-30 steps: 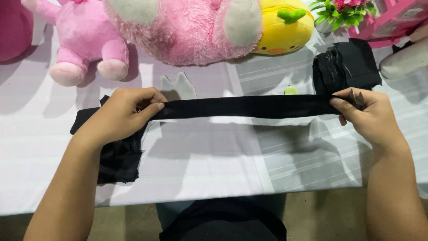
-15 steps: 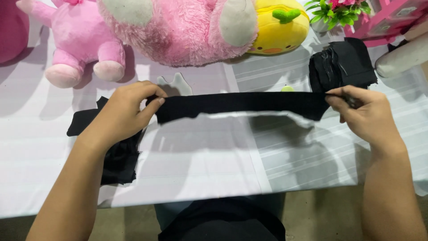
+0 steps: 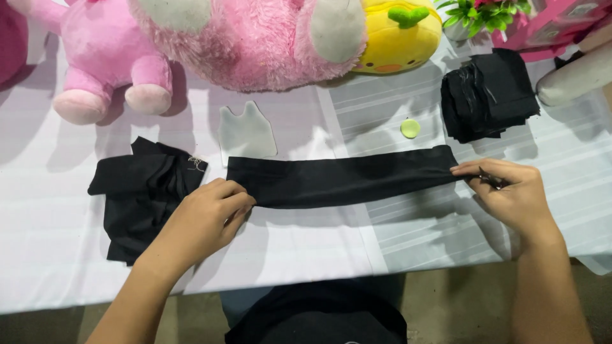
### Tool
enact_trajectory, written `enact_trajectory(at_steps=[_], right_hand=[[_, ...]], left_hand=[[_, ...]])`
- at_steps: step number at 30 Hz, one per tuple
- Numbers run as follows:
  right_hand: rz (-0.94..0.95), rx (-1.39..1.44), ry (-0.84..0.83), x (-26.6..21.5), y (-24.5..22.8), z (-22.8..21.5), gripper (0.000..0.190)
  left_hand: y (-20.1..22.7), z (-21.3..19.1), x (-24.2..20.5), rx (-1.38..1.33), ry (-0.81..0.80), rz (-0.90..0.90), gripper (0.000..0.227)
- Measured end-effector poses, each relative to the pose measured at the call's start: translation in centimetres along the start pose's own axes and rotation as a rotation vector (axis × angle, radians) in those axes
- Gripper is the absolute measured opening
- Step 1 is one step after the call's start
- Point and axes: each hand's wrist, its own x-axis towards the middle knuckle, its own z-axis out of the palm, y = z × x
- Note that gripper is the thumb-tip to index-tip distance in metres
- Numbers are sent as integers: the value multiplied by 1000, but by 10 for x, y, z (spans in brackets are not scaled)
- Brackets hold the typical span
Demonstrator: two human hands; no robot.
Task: Cutting and preparing small fabric pieces using a template and scissors.
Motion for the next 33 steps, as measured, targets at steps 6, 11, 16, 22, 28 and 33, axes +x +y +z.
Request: enact_trajectory(at_steps=[6, 11, 16, 22, 28, 33], right_hand=[[91, 16, -97, -7, 2, -1, 20], [194, -163, -309, -9, -11, -32, 28], [351, -519, -44, -24, -31, -41, 30], [176, -449, -21, -28, -34, -39, 32], [12, -267, 0, -44, -19, -38, 28], [193, -104, 24, -48, -18, -43, 30]], left_hand=[[17, -10, -2, -84, -154, -39, 7], [8, -20, 13, -35, -244, -101, 17], [-8, -24, 43, 48, -197, -160, 17], [-3, -7, 51, 31, -215, 33, 18], [-3, 13, 26, 132, -100, 97, 54], [-4, 8, 19, 84, -164, 50, 62]])
